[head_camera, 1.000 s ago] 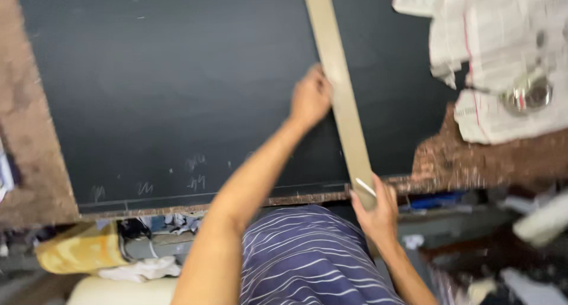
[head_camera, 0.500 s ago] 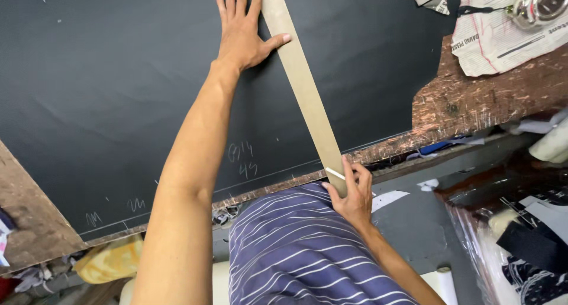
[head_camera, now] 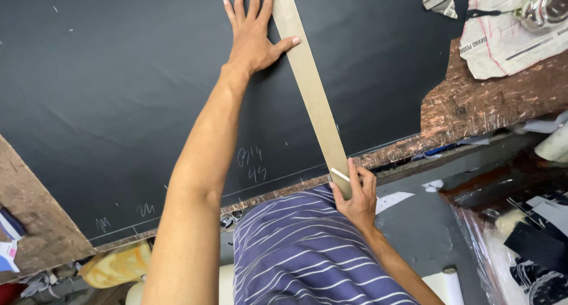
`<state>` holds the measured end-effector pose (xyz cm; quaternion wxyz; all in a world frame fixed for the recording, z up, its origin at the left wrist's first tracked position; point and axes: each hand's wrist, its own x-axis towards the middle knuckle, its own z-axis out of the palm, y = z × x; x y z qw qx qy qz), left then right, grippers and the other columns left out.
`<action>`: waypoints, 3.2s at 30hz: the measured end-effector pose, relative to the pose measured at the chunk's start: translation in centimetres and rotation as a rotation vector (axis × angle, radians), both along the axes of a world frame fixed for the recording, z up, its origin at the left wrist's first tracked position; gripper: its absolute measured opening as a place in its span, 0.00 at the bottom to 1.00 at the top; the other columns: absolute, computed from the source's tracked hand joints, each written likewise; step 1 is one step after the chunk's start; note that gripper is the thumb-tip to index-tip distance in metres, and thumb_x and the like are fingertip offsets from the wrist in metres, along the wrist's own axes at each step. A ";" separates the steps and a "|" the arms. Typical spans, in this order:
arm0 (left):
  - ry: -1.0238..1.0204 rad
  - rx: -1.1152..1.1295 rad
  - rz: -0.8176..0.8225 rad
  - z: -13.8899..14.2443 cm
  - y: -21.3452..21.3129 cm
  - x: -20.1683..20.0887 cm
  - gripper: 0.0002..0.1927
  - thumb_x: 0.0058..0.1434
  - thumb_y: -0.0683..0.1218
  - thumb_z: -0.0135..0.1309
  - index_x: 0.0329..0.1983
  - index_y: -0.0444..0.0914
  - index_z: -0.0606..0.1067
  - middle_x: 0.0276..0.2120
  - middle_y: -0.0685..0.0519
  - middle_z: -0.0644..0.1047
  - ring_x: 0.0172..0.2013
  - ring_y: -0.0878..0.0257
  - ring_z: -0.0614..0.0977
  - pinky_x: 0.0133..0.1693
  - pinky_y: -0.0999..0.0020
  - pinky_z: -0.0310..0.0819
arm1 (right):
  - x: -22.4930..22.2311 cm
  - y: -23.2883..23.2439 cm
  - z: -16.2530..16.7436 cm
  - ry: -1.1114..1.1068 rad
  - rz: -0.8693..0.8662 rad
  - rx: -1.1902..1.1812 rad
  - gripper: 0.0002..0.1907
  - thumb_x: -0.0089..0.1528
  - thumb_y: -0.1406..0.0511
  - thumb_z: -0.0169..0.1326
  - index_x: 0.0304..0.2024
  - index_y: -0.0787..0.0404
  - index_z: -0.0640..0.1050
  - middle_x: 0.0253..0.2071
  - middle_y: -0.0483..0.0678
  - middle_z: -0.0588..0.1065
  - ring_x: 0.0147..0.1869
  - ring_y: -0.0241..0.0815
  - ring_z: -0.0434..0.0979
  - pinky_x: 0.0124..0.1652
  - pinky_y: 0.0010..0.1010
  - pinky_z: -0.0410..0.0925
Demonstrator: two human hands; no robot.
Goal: The person marks straight vertical lines on a large dark fabric sheet laid on a workbench, using a long straightedge strip and a white marker, writing size labels beside the lines. The person then picks up scissors and cuts along the marked lines, steadying the fabric with the other hand.
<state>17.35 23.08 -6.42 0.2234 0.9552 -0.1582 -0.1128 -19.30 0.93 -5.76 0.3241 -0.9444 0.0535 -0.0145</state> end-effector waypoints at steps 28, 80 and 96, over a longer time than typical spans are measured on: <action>0.107 -0.010 0.023 -0.1 -2.6 0.3 0.59 0.57 0.68 0.67 0.81 0.43 0.48 0.79 0.49 0.39 0.76 0.41 0.30 0.70 0.32 0.15 | 0.1 -1.3 -0.1 0.047 -0.022 0.026 0.41 0.53 0.64 0.69 0.68 0.61 0.70 0.50 0.51 0.67 0.46 0.45 0.68 0.42 0.35 0.69; 0.253 0.455 -0.104 3.2 -6.2 1.6 0.77 0.40 0.70 0.71 0.76 0.26 0.40 0.75 0.31 0.32 0.75 0.36 0.34 0.70 0.32 0.35 | 25.0 -0.3 0.2 -0.014 -0.155 0.640 0.15 0.74 0.69 0.50 0.59 0.73 0.76 0.52 0.57 0.79 0.51 0.42 0.82 0.50 0.28 0.75; 0.267 0.482 -0.083 3.1 -6.0 1.9 0.78 0.41 0.71 0.70 0.78 0.26 0.38 0.76 0.34 0.31 0.75 0.37 0.32 0.70 0.31 0.33 | 46.9 6.3 5.6 -0.088 -0.014 0.625 0.12 0.72 0.63 0.54 0.44 0.66 0.83 0.33 0.43 0.78 0.33 0.29 0.74 0.32 0.22 0.67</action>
